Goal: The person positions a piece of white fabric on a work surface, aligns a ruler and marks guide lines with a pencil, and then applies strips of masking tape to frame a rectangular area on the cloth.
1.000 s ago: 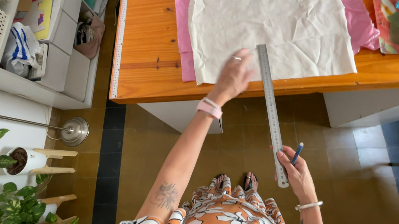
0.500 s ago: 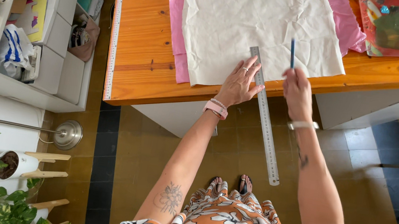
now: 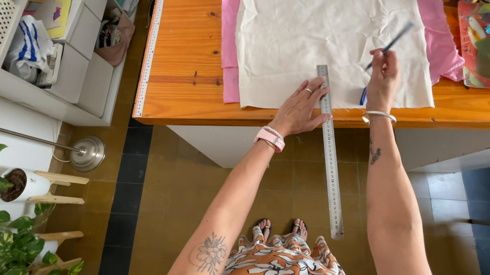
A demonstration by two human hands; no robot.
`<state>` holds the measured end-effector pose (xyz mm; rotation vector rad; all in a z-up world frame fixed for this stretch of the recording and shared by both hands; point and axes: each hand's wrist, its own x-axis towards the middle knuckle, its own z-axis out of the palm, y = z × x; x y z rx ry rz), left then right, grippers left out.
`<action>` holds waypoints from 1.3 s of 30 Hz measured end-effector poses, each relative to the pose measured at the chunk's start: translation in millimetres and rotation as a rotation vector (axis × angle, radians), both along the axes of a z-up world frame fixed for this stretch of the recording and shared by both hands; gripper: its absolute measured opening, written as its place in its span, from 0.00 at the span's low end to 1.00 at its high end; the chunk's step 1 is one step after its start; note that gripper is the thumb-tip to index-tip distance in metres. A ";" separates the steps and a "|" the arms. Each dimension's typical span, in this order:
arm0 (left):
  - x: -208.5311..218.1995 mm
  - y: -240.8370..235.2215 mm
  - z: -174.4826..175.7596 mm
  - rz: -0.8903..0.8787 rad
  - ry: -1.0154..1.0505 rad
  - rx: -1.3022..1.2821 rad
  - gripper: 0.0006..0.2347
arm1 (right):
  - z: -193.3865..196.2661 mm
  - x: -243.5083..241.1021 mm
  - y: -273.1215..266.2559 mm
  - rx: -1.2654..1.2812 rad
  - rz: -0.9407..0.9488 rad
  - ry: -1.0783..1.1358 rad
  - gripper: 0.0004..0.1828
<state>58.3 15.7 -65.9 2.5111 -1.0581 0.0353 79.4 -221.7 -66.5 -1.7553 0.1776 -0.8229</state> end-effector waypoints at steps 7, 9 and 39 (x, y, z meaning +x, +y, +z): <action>5.8 -0.5 -13.4 -0.027 -0.038 -0.027 0.36 | 26.5 -44.6 47.7 -0.040 0.102 -0.046 0.05; 4.4 -0.8 -10.4 -0.027 -0.023 -0.025 0.38 | 27.8 -60.8 68.5 -0.003 0.173 0.011 0.04; 2.1 3.7 3.2 -0.041 0.030 -0.031 0.36 | -37.2 22.2 52.1 -0.317 -0.004 0.096 0.05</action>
